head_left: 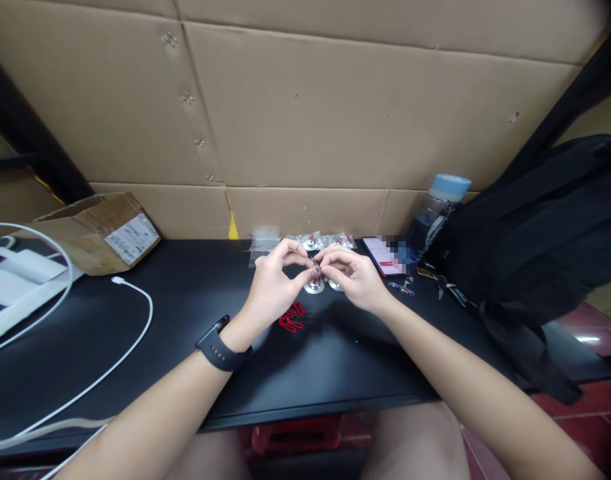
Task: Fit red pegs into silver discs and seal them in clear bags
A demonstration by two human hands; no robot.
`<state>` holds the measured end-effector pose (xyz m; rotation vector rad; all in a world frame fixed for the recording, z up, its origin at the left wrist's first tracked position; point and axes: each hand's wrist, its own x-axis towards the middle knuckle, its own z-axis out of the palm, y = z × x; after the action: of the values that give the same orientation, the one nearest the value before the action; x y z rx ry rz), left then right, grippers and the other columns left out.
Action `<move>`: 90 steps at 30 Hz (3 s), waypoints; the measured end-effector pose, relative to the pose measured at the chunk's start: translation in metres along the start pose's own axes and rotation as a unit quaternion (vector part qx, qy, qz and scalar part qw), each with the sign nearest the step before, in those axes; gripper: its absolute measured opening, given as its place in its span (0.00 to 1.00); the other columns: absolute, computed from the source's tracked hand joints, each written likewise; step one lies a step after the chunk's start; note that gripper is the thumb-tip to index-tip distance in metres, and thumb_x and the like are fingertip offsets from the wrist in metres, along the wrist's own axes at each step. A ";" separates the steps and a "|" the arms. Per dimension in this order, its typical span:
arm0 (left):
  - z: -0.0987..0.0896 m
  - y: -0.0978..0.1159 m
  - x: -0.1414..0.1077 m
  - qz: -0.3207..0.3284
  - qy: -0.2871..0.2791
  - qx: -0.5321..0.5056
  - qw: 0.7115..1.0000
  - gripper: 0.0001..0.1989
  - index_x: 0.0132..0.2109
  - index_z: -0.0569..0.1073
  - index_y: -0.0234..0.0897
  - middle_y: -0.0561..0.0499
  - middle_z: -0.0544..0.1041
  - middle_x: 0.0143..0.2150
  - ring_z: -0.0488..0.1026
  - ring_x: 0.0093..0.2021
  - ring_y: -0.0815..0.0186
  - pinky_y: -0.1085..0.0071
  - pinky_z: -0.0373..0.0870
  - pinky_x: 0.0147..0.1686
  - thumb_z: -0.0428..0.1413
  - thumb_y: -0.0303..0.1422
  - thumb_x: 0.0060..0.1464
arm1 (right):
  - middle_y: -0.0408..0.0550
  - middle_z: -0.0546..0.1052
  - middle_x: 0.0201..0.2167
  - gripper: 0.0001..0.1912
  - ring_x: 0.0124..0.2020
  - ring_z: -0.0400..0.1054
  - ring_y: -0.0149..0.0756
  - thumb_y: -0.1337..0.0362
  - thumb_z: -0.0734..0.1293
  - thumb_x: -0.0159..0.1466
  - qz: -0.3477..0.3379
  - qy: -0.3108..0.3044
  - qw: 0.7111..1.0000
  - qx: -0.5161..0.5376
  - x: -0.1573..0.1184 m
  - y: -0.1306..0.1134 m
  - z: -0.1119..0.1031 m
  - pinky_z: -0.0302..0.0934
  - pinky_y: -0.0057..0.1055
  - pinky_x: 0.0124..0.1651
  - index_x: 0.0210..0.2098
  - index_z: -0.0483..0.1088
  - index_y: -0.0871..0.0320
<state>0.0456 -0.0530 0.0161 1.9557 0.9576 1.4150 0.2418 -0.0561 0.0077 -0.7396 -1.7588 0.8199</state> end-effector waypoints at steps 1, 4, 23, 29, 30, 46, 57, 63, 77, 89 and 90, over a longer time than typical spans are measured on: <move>-0.001 0.002 0.000 0.006 -0.003 0.010 1.000 0.13 0.41 0.68 0.42 0.53 0.78 0.37 0.82 0.41 0.61 0.65 0.74 0.47 0.65 0.30 0.54 | 0.53 0.75 0.48 0.10 0.49 0.72 0.43 0.54 0.68 0.69 -0.015 -0.001 1.000 -0.025 0.000 -0.001 0.001 0.71 0.41 0.50 0.37 0.75 0.54; -0.004 0.006 0.001 0.023 -0.013 0.059 0.998 0.12 0.42 0.69 0.42 0.53 0.80 0.38 0.82 0.43 0.59 0.62 0.73 0.48 0.64 0.29 0.54 | 0.53 0.73 0.49 0.09 0.53 0.69 0.44 0.58 0.64 0.72 -0.064 -0.008 0.993 -0.102 -0.001 -0.004 0.002 0.67 0.44 0.56 0.38 0.71 0.53; 0.000 0.007 0.002 0.104 -0.015 0.215 0.971 0.20 0.50 0.75 0.45 0.50 0.81 0.51 0.76 0.53 0.54 0.57 0.63 0.55 0.68 0.35 0.49 | 0.55 0.66 0.53 0.10 0.61 0.61 0.43 0.59 0.56 0.75 -0.055 0.022 0.983 -0.172 -0.003 0.001 0.008 0.55 0.49 0.66 0.38 0.61 0.53; -0.004 0.004 0.003 0.152 -0.013 0.290 0.945 0.17 0.48 0.76 0.46 0.50 0.82 0.51 0.74 0.56 0.50 0.54 0.53 0.57 0.64 0.32 0.49 | 0.54 0.67 0.54 0.11 0.61 0.62 0.43 0.57 0.56 0.75 -0.017 0.003 0.988 -0.153 -0.003 0.005 0.008 0.55 0.48 0.66 0.38 0.62 0.53; -0.004 0.004 0.003 0.156 -0.013 0.292 0.944 0.17 0.48 0.76 0.46 0.50 0.82 0.51 0.74 0.56 0.51 0.55 0.53 0.56 0.64 0.32 0.49 | 0.54 0.67 0.54 0.11 0.61 0.62 0.43 0.57 0.56 0.75 -0.015 0.002 0.988 -0.154 -0.002 0.006 0.007 0.55 0.48 0.65 0.38 0.62 0.53; 0.002 -0.009 0.002 0.083 -0.076 0.286 0.952 0.06 0.43 0.79 0.45 0.50 0.80 0.51 0.73 0.53 0.55 0.59 0.56 0.50 0.61 0.38 0.59 | 0.52 0.67 0.55 0.08 0.62 0.60 0.44 0.60 0.59 0.74 0.005 -0.022 0.977 -0.213 -0.003 0.008 0.002 0.53 0.49 0.65 0.41 0.67 0.53; -0.017 -0.030 0.014 0.003 -0.088 0.344 0.935 0.09 0.41 0.84 0.49 0.50 0.83 0.46 0.74 0.50 0.55 0.58 0.51 0.48 0.58 0.39 0.64 | 0.50 0.76 0.48 0.12 0.51 0.65 0.45 0.57 0.67 0.70 0.026 -0.099 0.901 -0.422 0.003 0.033 -0.006 0.49 0.40 0.50 0.50 0.73 0.54; -0.021 -0.035 0.018 -0.054 -0.111 0.319 0.940 0.09 0.39 0.83 0.47 0.53 0.85 0.41 0.79 0.45 0.56 0.56 0.52 0.52 0.57 0.39 0.63 | 0.48 0.78 0.39 0.06 0.45 0.67 0.40 0.65 0.66 0.70 0.034 -0.129 0.884 -0.448 0.007 0.041 0.004 0.47 0.38 0.47 0.37 0.75 0.56; -0.003 -0.039 0.013 -0.149 -0.096 -0.052 0.983 0.14 0.40 0.79 0.36 0.44 0.85 0.40 0.82 0.43 0.56 0.61 0.74 0.51 0.63 0.43 0.55 | 0.51 0.77 0.49 0.15 0.37 0.79 0.37 0.52 0.70 0.64 0.121 0.037 0.990 0.063 0.005 0.034 0.012 0.75 0.31 0.33 0.39 0.70 0.57; -0.002 -0.044 0.008 -0.093 -0.171 0.149 0.969 0.11 0.41 0.80 0.43 0.52 0.85 0.42 0.81 0.46 0.58 0.66 0.71 0.50 0.57 0.42 0.60 | 0.51 0.78 0.48 0.27 0.30 0.79 0.36 0.55 0.80 0.52 0.171 -0.041 0.983 0.061 0.004 0.032 -0.005 0.76 0.31 0.31 0.47 0.73 0.57; -0.006 -0.042 0.009 -0.095 -0.178 0.202 0.958 0.12 0.42 0.81 0.44 0.52 0.85 0.42 0.81 0.46 0.57 0.65 0.71 0.50 0.56 0.43 0.61 | 0.51 0.78 0.48 0.27 0.29 0.79 0.35 0.54 0.80 0.52 0.171 -0.037 0.984 0.047 0.004 0.032 -0.006 0.75 0.30 0.30 0.47 0.73 0.57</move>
<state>0.0322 -0.0199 -0.0092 2.2328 1.2907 0.7613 0.2497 -0.0334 -0.0141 -0.9739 -1.6683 1.1651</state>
